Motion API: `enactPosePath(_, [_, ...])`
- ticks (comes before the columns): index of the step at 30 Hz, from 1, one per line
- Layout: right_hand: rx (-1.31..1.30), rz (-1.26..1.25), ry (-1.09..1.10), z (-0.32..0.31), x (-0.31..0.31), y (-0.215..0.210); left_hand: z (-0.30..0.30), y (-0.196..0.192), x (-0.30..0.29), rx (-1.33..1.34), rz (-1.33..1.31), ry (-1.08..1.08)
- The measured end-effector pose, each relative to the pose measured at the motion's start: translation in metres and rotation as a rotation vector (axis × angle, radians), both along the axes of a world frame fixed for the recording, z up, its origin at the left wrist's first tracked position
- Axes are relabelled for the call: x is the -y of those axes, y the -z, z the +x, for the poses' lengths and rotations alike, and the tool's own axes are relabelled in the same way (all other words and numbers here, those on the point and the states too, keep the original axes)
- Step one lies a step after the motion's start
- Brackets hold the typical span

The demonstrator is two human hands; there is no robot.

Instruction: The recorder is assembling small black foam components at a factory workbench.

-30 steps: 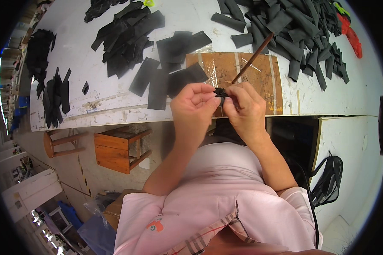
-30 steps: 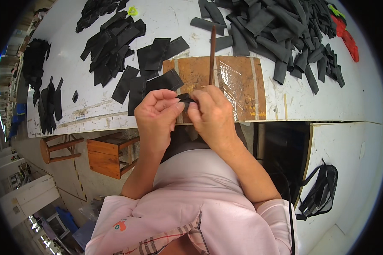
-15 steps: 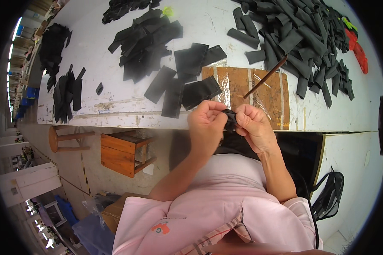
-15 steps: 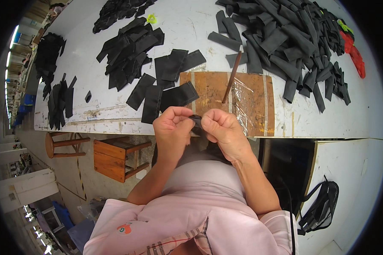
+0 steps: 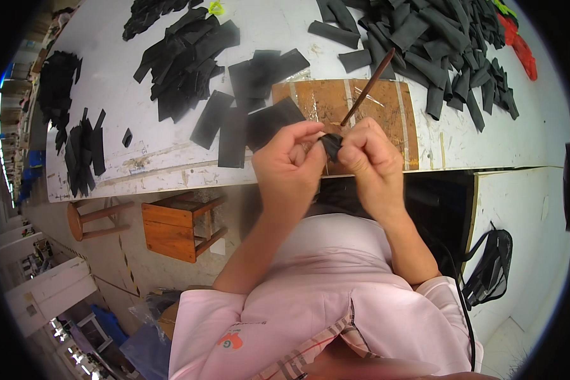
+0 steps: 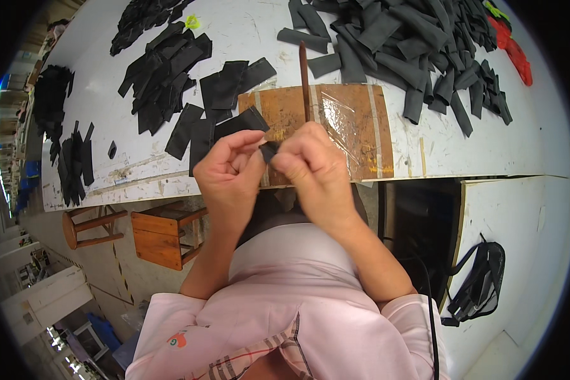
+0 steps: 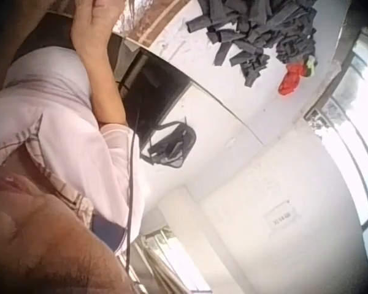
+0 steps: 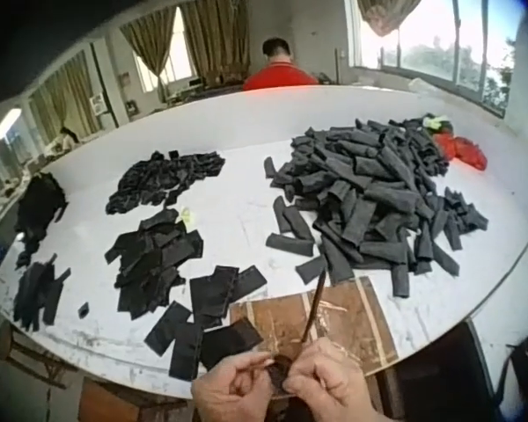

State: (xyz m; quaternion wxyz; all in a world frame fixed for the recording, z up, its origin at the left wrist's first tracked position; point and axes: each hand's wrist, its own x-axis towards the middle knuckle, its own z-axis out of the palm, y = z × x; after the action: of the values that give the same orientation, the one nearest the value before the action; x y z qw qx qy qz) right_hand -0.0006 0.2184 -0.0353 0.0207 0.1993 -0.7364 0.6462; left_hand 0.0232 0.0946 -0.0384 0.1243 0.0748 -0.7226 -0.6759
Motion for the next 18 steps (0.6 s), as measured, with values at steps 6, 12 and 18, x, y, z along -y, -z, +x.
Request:
enactPosePath(6, [-0.166, 0.141, 0.163, 0.004, 0.006, 0.004, 0.002, -0.007, -0.014, 0.107, 0.327, -0.16])
enactPosePath(12, [0.139, -0.081, 0.063, 0.001, -0.002, 0.019, 0.003, 0.014, 0.012, 0.239, 1.315, 0.283])
enactPosePath(18, [0.53, -0.543, -0.157, 0.002, -0.003, 0.022, 0.005, -0.001, 0.02, 0.335, 1.438, 0.656])
